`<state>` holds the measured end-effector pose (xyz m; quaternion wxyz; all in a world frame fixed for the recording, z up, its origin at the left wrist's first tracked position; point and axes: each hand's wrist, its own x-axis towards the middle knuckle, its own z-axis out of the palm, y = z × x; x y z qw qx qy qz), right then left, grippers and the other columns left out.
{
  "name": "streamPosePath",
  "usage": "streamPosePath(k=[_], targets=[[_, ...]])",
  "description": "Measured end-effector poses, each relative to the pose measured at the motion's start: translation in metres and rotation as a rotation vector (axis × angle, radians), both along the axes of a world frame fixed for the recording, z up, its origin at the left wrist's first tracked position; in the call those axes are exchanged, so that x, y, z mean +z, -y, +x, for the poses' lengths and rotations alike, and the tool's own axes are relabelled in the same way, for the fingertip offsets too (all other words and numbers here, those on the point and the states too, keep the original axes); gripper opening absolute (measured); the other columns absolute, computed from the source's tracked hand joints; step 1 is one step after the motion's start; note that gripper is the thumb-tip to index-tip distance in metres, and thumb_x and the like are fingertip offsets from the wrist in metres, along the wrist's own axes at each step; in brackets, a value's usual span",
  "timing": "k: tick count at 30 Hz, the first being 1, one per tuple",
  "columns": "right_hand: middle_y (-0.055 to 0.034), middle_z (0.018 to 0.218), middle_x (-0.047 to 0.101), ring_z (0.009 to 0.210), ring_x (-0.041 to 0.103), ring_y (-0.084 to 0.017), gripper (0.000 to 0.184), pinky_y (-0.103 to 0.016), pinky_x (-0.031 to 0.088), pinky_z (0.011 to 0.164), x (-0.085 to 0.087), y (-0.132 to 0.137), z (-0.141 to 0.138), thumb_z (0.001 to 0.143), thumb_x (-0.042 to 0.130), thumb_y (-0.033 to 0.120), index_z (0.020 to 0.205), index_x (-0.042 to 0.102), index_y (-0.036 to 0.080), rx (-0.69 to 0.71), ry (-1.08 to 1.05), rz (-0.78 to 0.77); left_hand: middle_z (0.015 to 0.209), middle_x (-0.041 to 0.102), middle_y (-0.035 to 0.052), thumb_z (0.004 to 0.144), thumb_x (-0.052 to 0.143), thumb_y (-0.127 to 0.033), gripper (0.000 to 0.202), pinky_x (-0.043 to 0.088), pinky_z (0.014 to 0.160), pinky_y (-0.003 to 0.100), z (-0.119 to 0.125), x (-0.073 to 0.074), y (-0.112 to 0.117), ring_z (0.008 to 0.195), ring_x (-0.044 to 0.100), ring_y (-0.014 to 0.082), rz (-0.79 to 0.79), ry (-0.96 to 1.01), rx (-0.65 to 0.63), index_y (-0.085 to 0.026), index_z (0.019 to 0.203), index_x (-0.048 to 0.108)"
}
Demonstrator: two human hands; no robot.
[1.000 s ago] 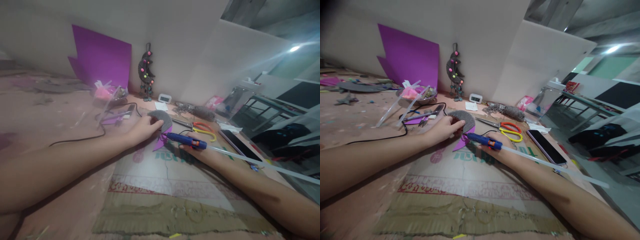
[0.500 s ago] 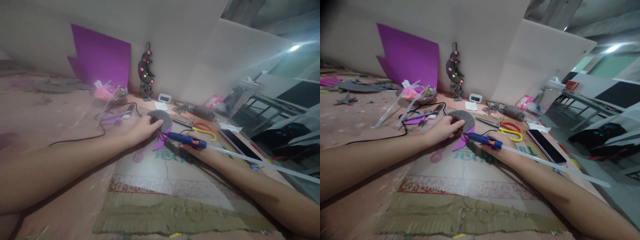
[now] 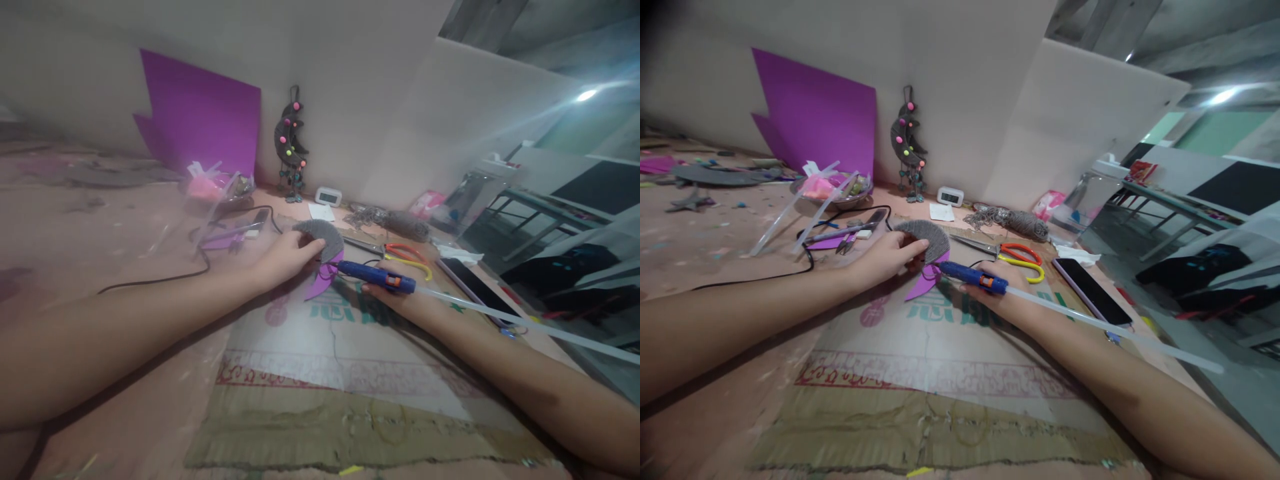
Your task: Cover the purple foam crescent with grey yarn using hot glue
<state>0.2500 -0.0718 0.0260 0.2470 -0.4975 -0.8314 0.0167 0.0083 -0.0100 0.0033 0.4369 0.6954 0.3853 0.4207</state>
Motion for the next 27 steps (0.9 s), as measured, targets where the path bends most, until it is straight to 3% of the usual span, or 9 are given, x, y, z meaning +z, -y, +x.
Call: streamPosePath(k=[10, 27], targets=[[-0.0021, 0.064, 0.058, 0.062, 0.057, -0.020, 0.024, -0.033, 0.043, 0.056, 0.001, -0.002, 0.005, 0.080, 0.061, 0.045, 0.069, 0.054, 0.024, -0.021, 0.009, 0.006, 0.065, 0.063, 0.0033, 0.083, 0.054, -0.046, 0.033, 0.042, 0.055, 0.024, -0.002, 0.000, 0.000, 0.057, 0.056, 0.0142, -0.016, -0.054, 0.043, -0.016, 0.072, 0.058], [-0.0010, 0.064, 0.057, 0.062, 0.054, -0.017, 0.027, -0.028, 0.039, 0.059, -0.002, -0.008, 0.013, 0.080, 0.059, 0.047, 0.070, 0.056, 0.022, -0.083, 0.017, 0.051, 0.067, 0.065, 0.0046, 0.083, 0.056, -0.046, 0.032, 0.044, 0.057, 0.026, -0.001, -0.003, -0.003, 0.058, 0.058, 0.0148, -0.013, -0.049, 0.046, -0.015, 0.073, 0.061]])
